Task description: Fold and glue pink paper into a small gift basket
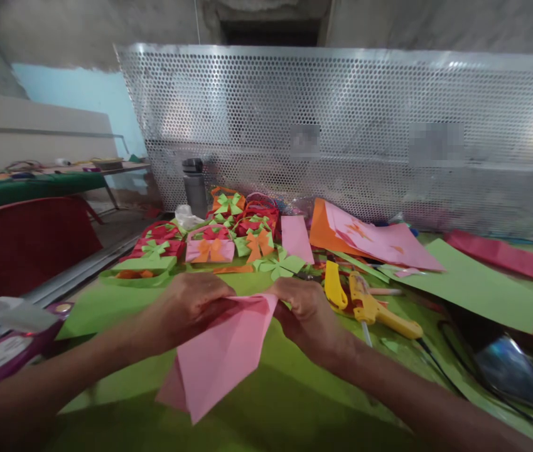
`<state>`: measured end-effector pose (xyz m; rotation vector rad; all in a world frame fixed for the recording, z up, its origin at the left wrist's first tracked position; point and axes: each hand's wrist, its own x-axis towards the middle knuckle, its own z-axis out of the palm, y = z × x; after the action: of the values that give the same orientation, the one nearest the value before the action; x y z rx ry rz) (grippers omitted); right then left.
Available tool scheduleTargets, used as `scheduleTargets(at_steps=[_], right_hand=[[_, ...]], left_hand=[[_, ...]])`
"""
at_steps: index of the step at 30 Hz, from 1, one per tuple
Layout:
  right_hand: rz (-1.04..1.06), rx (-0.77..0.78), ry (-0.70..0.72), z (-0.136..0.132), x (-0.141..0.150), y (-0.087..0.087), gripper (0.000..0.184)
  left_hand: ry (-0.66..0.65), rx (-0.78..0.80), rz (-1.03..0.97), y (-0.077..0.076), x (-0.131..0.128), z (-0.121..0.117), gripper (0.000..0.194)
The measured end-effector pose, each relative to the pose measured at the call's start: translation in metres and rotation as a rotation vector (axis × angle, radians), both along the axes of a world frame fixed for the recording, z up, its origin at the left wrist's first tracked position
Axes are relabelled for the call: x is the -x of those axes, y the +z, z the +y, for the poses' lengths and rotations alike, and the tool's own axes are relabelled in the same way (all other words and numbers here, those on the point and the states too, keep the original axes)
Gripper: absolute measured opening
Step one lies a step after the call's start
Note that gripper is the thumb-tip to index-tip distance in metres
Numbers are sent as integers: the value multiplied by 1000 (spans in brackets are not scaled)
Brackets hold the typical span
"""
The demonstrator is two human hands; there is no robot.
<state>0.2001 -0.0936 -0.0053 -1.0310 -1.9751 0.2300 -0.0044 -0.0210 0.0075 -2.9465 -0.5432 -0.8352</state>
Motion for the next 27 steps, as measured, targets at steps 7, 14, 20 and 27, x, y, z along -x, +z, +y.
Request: scheduleTargets(at_steps=[7,14,20,27], right_hand=[[79,-44,-17,2,-8,-8,13],[71,-14,-9,1,-8,-4,12],[20,-53,-19,-1,-4,-3,13],[16,-62,-18,3,-6,-3,14]], left_hand=[[127,257,51,3,6,20,24],[55,318,40,1,5,20,21],[185,136,53,1,4,17,20],[223,124,8,3,5,18,19]])
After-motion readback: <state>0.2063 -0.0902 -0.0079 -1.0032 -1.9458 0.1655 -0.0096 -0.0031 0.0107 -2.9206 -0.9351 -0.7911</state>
